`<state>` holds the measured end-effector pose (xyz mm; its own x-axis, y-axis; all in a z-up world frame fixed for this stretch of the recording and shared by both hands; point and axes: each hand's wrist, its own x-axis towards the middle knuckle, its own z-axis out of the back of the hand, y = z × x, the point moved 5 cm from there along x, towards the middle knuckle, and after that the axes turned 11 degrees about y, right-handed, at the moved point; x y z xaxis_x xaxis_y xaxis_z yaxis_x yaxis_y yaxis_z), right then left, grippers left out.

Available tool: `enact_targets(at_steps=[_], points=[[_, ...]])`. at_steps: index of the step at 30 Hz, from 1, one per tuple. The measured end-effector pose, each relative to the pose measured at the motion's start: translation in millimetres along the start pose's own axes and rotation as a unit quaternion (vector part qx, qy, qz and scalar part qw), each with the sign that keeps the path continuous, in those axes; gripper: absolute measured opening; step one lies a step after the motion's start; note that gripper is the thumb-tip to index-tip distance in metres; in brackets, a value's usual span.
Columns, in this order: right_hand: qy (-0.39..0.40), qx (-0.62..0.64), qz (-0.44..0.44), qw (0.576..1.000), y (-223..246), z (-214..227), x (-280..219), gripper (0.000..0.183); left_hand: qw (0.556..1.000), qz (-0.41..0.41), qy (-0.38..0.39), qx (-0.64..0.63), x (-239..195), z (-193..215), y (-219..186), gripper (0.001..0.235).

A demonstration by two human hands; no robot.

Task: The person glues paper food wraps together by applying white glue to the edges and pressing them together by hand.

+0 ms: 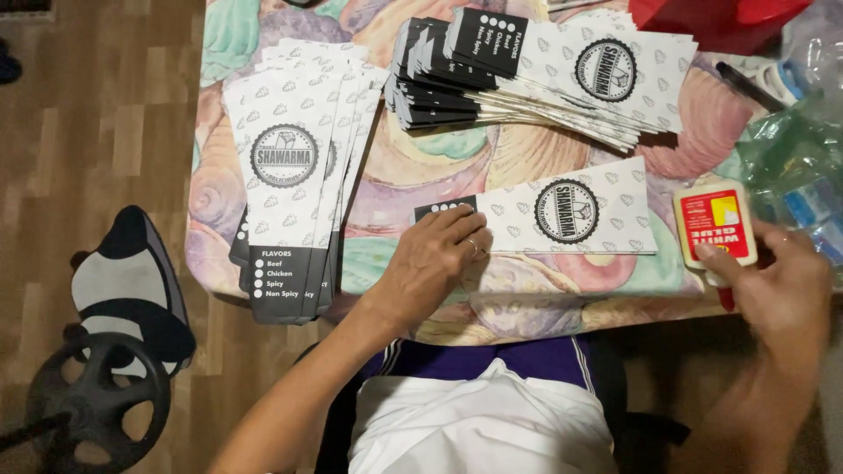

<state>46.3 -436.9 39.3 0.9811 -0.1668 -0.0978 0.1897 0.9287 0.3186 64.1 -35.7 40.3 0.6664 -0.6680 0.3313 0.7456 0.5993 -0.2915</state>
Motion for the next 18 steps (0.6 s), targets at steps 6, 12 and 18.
enact_targets(at_steps=[6,12,18], points=[[-0.118,0.475,-0.020,0.872,-101.0,-31.8,-0.8,0.051,0.999,0.021,-0.004,0.042,18.4,16.9,-13.1,0.040],[-0.154,0.533,-0.097,0.826,-30.4,-10.8,-39.3,0.048,0.993,0.007,-0.001,0.121,27.1,5.5,-16.9,0.022],[-0.270,0.472,0.115,0.831,-14.2,-26.1,-47.9,0.044,0.995,0.005,0.012,0.103,29.3,4.9,-9.4,0.007]])
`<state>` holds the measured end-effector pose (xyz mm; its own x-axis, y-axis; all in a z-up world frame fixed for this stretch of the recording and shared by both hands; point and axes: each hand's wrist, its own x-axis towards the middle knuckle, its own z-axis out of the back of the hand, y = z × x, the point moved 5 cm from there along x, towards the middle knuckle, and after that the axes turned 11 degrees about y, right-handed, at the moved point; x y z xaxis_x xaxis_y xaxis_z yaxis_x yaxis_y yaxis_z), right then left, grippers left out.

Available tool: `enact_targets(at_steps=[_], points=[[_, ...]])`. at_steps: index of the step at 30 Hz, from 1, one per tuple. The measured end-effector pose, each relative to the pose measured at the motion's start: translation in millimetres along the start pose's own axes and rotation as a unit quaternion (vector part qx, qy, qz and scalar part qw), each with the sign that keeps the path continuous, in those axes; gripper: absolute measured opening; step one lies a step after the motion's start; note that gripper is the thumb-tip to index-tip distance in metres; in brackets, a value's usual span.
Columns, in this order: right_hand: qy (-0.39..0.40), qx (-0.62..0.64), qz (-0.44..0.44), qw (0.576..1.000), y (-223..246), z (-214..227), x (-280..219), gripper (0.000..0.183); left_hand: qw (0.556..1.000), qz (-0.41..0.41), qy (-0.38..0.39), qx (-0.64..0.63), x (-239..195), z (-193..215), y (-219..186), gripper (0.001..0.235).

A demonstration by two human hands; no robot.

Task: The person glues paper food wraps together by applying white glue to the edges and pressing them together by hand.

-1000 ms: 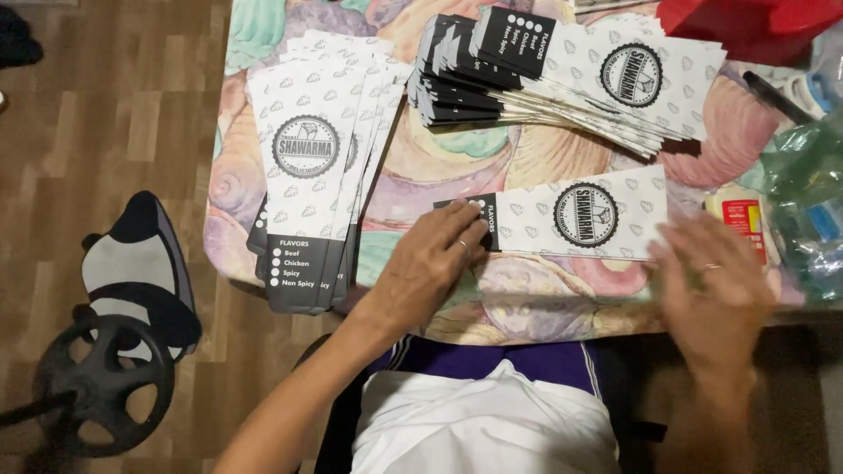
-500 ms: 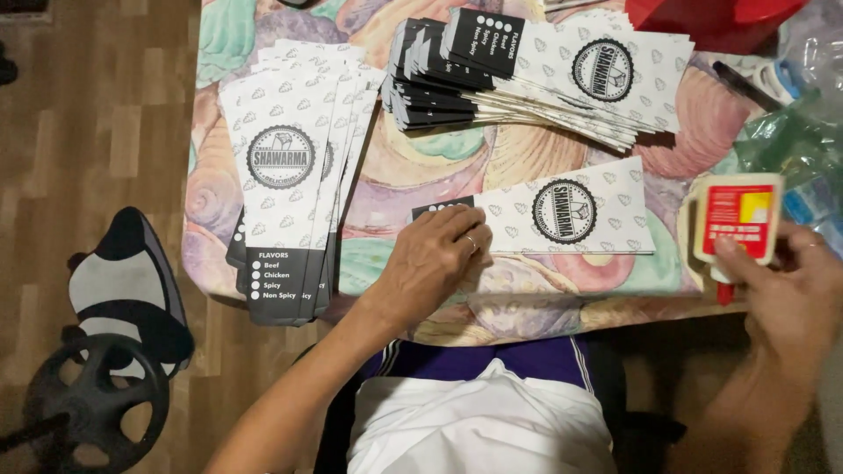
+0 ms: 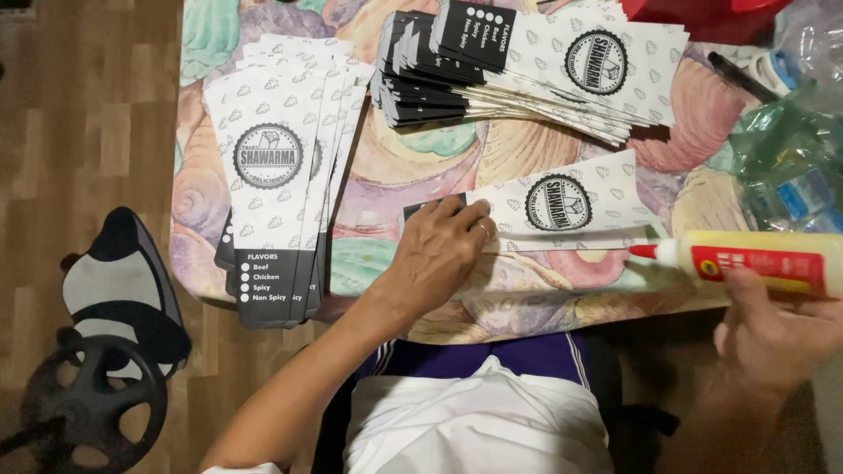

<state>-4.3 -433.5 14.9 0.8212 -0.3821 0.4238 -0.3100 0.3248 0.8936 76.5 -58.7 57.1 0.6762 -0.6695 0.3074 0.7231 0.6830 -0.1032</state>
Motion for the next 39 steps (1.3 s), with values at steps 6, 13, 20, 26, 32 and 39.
enact_targets(at_steps=[6,13,20,26,32,39], points=[[0.071,-0.039,0.036,0.996,38.8,-68.2,-4.8,0.047,0.994,0.047,0.087,-0.048,6.0,-18.0,18.6,0.035],[0.110,-0.086,0.019,0.990,28.4,-68.1,1.2,0.041,0.993,0.055,0.082,-0.064,10.2,-15.1,30.3,0.016],[0.012,-0.019,-0.015,1.000,-4.8,-12.5,14.3,0.045,0.992,0.053,0.060,-0.102,14.9,-10.2,36.0,0.014],[0.040,-0.083,0.003,0.996,13.8,-9.2,16.1,0.042,0.991,0.053,0.081,-0.093,16.2,-12.0,37.6,0.014],[0.039,-0.037,0.018,0.998,1.5,-24.7,7.3,0.040,0.985,0.057,0.100,-0.128,21.1,-4.0,40.3,0.017],[0.079,0.053,-0.016,0.995,17.1,-98.0,-12.6,0.054,0.965,0.073,0.122,-0.221,35.2,-6.8,53.5,0.028]])
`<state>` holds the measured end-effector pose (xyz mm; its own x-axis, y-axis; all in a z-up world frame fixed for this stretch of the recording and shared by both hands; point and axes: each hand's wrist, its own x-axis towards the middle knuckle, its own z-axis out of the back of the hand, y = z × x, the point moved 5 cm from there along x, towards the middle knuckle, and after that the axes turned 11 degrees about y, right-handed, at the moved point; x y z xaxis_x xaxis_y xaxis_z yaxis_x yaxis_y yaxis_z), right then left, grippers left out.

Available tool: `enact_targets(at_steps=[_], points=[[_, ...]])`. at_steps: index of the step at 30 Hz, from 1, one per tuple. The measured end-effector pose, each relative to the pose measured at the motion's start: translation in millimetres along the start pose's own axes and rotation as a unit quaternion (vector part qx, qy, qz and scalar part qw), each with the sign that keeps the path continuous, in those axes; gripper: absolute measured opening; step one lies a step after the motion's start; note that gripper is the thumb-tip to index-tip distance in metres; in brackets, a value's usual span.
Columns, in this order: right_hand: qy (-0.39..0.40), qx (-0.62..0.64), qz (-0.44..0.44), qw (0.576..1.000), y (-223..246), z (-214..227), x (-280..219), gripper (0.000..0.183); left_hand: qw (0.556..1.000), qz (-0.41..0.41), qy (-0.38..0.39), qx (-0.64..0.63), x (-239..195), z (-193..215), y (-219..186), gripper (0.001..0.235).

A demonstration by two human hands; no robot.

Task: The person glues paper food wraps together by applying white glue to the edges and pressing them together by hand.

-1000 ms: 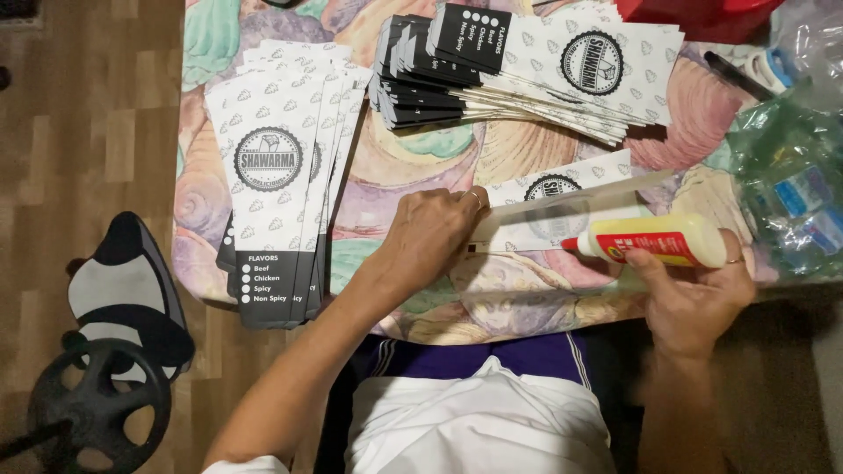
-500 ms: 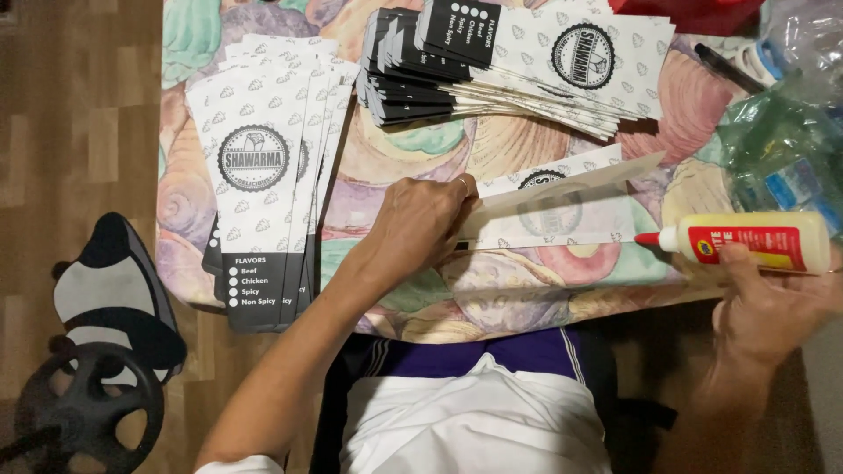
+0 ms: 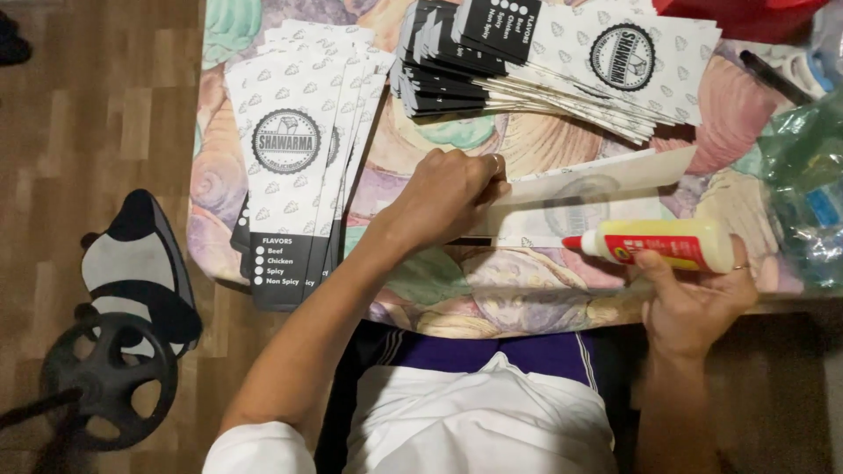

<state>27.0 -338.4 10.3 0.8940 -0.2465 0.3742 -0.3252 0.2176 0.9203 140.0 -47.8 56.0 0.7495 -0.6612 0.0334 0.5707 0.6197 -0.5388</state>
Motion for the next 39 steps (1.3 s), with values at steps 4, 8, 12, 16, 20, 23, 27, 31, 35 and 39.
enact_targets(at_steps=[4,8,12,16,20,23,27,31,35,39], points=[[0.045,0.013,-0.034,0.998,3.4,-43.2,-6.6,0.040,0.998,0.051,0.038,-0.023,12.5,2.3,10.5,0.021],[0.087,0.013,-0.057,0.994,17.2,-85.7,-7.7,0.037,0.994,0.082,0.065,-0.040,17.5,0.7,12.8,0.024],[0.109,0.068,0.018,0.992,20.0,-119.6,-6.5,0.043,0.995,0.084,0.052,-0.029,20.4,2.4,17.5,0.020],[0.123,0.082,0.012,0.989,34.3,-146.6,-6.3,0.041,0.992,0.086,0.066,-0.064,23.0,6.5,25.6,0.025],[0.118,0.127,-0.028,0.984,30.0,-158.4,-9.6,0.041,0.989,0.099,0.077,-0.075,25.2,11.4,30.2,0.027],[0.021,0.201,-0.052,0.978,11.0,-127.8,-9.2,0.042,0.989,0.088,0.090,-0.073,19.8,2.8,26.9,0.029],[-0.053,0.261,-0.095,0.959,14.5,-37.0,23.4,0.031,0.986,0.083,0.127,-0.070,-8.0,-7.3,3.5,0.030],[-0.033,-0.016,-0.126,0.991,6.5,32.9,38.4,0.031,0.994,-0.090,-0.051,-0.038,-46.9,-4.1,-21.6,0.013],[0.102,-0.192,-0.109,0.970,-22.9,75.6,45.7,0.044,0.978,-0.123,-0.166,0.016,-86.4,-1.8,-33.1,0.021],[0.141,-0.520,0.107,0.835,22.2,49.5,43.3,0.045,0.981,-0.090,-0.160,0.058,-99.1,-13.8,-29.0,0.027]])
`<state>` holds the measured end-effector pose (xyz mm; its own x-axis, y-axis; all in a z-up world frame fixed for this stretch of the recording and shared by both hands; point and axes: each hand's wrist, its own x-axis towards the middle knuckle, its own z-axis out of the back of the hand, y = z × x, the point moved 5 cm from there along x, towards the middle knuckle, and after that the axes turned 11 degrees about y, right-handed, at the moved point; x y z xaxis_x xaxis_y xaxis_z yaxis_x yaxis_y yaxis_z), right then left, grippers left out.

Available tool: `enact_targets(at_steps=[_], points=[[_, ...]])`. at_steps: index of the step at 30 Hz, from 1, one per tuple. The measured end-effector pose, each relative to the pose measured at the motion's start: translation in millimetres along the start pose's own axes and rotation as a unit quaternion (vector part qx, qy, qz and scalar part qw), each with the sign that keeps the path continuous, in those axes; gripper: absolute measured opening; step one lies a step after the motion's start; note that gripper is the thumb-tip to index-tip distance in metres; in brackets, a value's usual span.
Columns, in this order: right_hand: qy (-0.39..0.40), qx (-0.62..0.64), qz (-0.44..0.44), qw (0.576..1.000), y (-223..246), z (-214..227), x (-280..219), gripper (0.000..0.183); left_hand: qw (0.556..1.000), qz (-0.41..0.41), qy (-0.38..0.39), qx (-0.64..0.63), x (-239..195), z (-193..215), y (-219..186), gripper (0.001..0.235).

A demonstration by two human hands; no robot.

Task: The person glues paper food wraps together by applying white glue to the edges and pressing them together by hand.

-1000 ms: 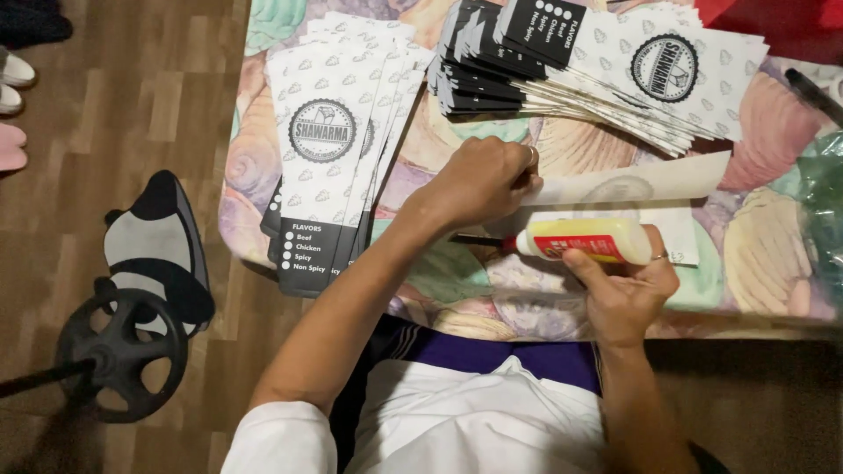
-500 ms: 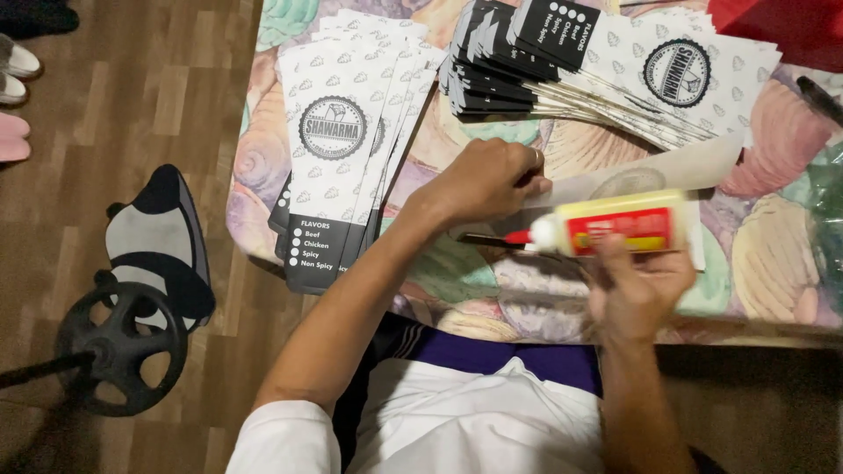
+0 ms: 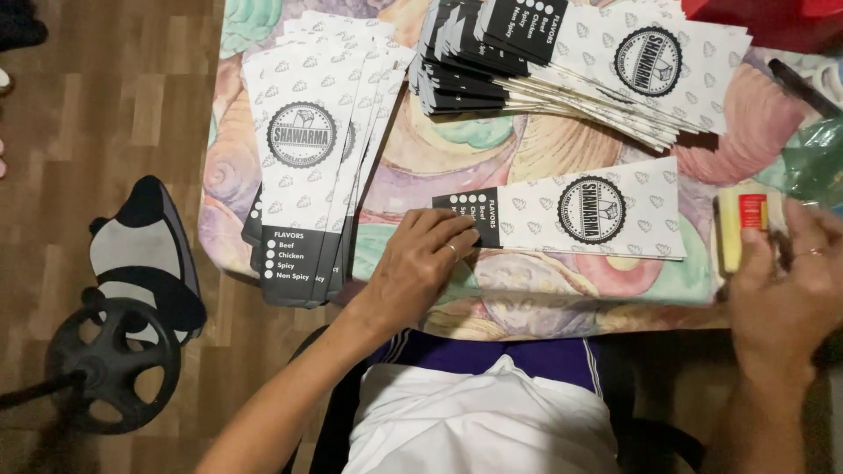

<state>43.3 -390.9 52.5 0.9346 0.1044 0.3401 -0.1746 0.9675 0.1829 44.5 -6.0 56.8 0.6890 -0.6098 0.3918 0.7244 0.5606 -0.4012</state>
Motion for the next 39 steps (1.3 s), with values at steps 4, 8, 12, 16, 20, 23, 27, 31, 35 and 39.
enact_targets(at_steps=[4,8,12,16,20,23,27,31,35,39], points=[[-0.022,0.035,0.231,0.972,64.4,6.7,11.4,0.021,0.999,0.027,-0.004,0.031,-3.7,-7.5,2.8,0.035],[0.074,0.145,0.338,0.927,97.1,0.3,16.3,0.028,0.999,0.028,-0.030,0.028,-5.1,-8.1,1.5,0.029],[0.071,0.159,0.326,0.929,97.5,-0.9,15.0,0.024,0.998,0.046,-0.025,0.021,-6.4,-10.2,1.0,0.030],[0.058,0.140,0.326,0.933,99.0,-0.5,14.4,0.022,0.998,0.043,-0.043,0.023,-6.6,-11.4,0.4,0.031],[0.048,0.136,0.327,0.934,98.6,-0.8,13.8,0.018,0.997,0.037,-0.058,0.024,-8.2,-14.0,0.6,0.027],[0.039,0.141,0.314,0.938,100.8,-0.1,14.0,0.015,0.996,0.020,-0.077,0.033,-6.3,-10.8,-1.8,0.026],[0.041,0.138,0.314,0.938,98.9,-2.3,12.1,0.016,0.997,0.027,-0.066,0.036,-7.7,-12.7,-1.9,0.029],[0.036,0.140,0.307,0.941,96.5,-4.7,10.5,0.014,0.997,0.027,-0.061,0.042,-7.6,-13.3,-2.2,0.024],[0.024,0.137,0.315,0.939,94.5,-6.9,9.5,0.017,0.996,0.023,-0.062,0.054,-7.2,-12.8,-3.2,0.024],[0.022,0.127,0.314,0.941,95.6,-7.3,9.1,0.017,0.996,0.020,-0.064,0.052,-7.8,-12.9,-2.9,0.024]])
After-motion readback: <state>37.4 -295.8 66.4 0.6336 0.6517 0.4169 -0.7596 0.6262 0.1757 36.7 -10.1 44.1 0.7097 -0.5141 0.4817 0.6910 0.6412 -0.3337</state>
